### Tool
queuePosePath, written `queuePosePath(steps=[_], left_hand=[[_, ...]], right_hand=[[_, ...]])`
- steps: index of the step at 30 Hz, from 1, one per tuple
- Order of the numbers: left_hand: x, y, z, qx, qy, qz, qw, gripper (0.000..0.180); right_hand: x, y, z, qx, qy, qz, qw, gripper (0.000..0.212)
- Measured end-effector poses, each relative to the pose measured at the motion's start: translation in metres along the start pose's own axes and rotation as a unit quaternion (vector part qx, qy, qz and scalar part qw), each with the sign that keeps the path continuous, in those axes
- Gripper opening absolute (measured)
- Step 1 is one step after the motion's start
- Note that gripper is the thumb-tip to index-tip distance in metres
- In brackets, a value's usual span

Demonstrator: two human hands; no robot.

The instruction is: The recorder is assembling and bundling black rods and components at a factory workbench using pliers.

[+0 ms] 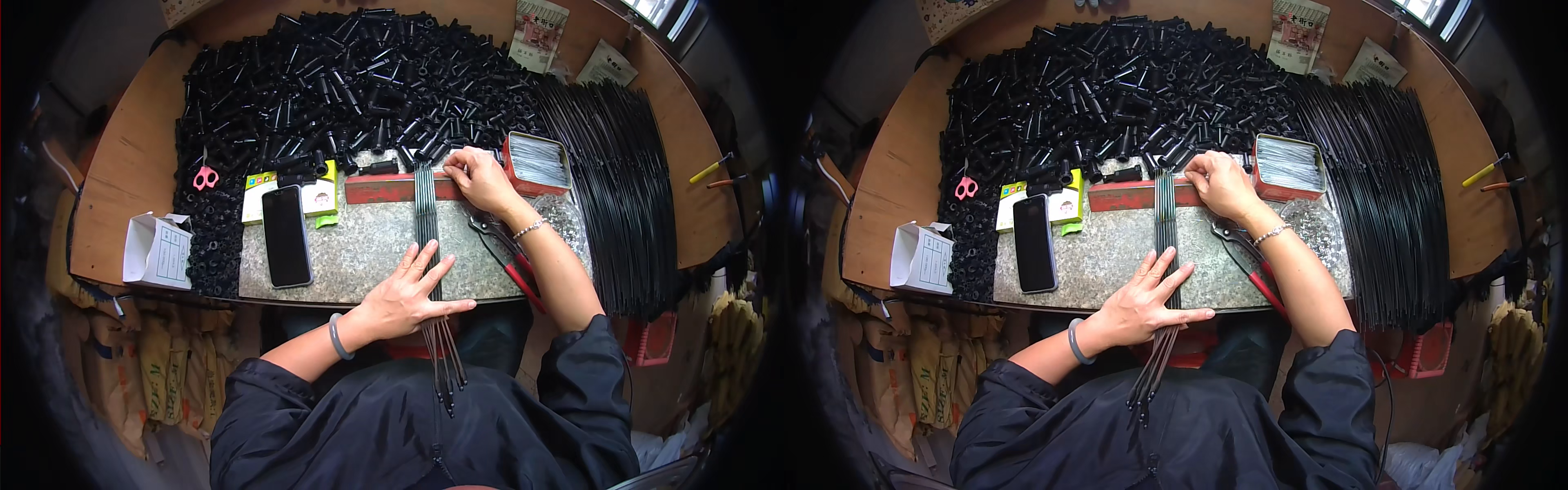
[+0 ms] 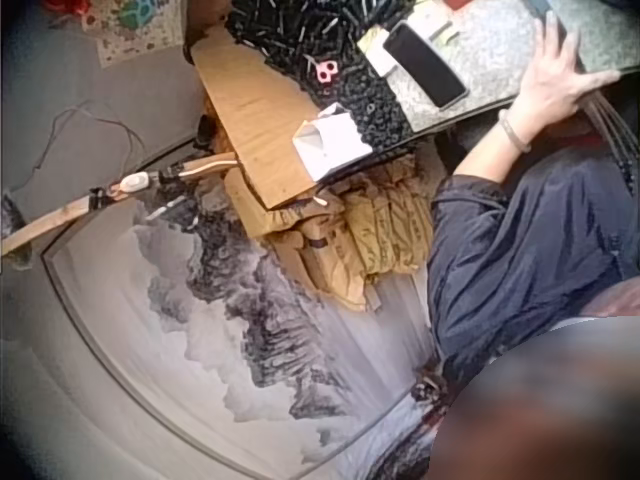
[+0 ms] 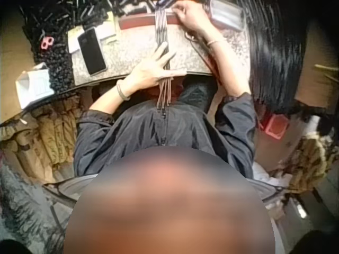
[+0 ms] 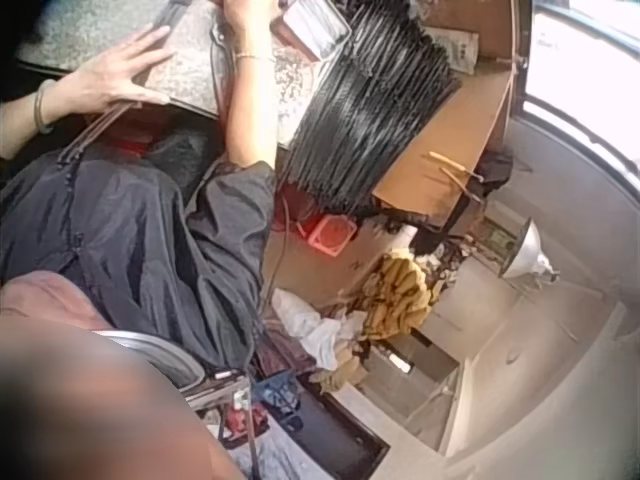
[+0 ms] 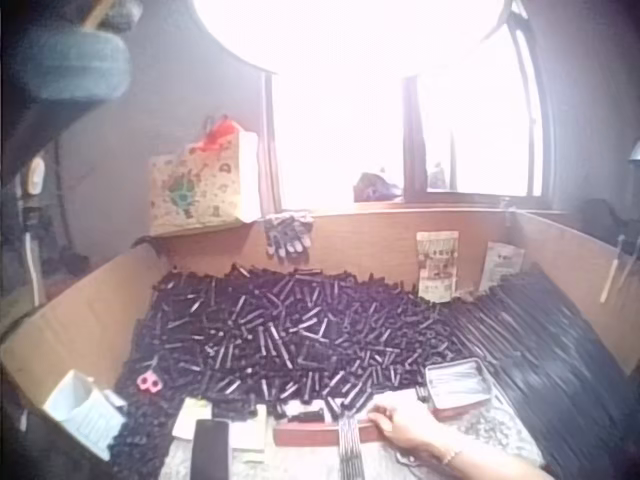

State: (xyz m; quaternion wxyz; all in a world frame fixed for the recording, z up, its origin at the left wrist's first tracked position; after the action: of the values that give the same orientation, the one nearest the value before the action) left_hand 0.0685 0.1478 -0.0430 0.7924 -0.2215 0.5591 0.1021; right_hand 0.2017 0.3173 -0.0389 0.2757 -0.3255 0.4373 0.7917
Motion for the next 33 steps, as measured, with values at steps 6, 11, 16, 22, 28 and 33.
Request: queuePosePath(steps=[6,11,16,22,28,33], left_hand=[[0.003,0.001,0.0,-0.005,0.005,0.021,1.0,0.05],[0.001,0.002,0.0,-0.007,-0.001,0.012,1.0,0.049],[0.0,0.003,0.001,-0.009,-0.006,0.008,1.0,0.048],[0.002,0.004,0.0,-0.007,-0.005,0.017,1.0,0.047],[0.002,0.003,-0.001,-0.009,-0.005,0.011,1.0,0.049],[0.003,0.004,0.0,-0.013,-0.001,0.015,1.0,0.049]], right_hand=[[0.006,-0.013,0.002,0.079,0.032,0.072,0.994,0.016],[0.009,-0.015,0.002,0.083,0.055,0.077,0.992,0.016],[0.004,-0.01,0.003,0.04,0.037,0.074,0.996,0.013],[0.004,-0.007,0.006,0.03,0.041,0.044,0.998,0.013],[0.005,-0.009,0.003,0.053,0.034,0.057,0.996,0.014],[0.006,-0.017,0.002,0.077,0.022,0.095,0.992,0.015]])
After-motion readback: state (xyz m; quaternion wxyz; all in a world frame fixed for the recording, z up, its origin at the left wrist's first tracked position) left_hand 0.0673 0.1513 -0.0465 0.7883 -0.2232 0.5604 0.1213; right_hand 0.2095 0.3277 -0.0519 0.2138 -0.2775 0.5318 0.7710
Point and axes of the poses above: each hand's wrist, its own z-axis towards the middle knuckle, its own x-axis out of the palm, y = z × x, the point moved 9 cm from there along z, towards the middle knuckle, and after that the axes turned 8 degrees about -x, right-handed, at the moved point
